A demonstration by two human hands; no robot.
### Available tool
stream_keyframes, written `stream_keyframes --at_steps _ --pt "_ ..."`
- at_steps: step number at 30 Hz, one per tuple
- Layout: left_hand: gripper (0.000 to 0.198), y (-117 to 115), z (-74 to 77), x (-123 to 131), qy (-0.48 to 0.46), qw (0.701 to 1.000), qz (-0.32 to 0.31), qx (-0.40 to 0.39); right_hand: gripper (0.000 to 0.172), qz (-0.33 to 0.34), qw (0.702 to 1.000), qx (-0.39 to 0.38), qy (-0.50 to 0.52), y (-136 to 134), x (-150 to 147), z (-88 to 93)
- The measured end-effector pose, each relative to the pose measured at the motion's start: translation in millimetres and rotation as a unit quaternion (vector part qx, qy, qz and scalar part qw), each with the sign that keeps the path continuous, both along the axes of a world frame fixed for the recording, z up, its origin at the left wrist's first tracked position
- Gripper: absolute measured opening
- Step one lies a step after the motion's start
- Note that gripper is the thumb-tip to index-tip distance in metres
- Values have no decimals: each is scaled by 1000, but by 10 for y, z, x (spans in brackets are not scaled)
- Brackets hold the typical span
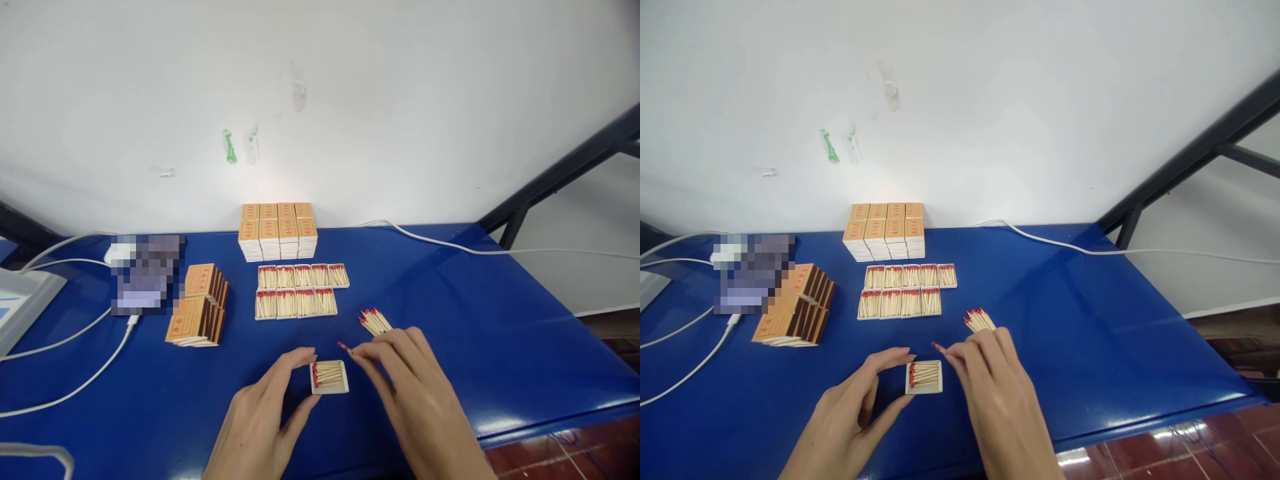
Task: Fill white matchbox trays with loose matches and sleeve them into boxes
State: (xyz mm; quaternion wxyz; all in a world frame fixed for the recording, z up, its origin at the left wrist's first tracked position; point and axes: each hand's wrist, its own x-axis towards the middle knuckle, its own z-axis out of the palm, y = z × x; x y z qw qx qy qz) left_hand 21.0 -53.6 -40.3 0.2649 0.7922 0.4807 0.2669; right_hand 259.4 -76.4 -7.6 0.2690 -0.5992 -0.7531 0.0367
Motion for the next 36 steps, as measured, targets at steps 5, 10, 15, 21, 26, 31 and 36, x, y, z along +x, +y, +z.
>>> stream_keyframes --at_steps 5,10,15,21,26,31,36 --pt "43 -2 -25 1 -3 1000 1 -4 32 110 993 -1 -52 -8 -138 25" --pt "41 12 37 -7 4 1000 -13 10 32 159 968 42 -189 -4 -191 -1" --pt "42 4 23 -17 9 1000 -18 12 30 127 955 47 -262 9 -235 28" --pt "43 -16 -43 -19 -3 1000 -21 -2 25 134 954 41 -266 33 -251 116" --pt "43 -24 -34 -7 2 1000 -23 -4 34 164 962 -5 -219 77 -229 227" --pt "39 -8 11 -9 8 1000 -29 -4 36 165 979 -40 -114 96 -110 194" --pt "35 21 44 -29 13 999 -33 3 13 -47 998 0 -42 140 174 31"
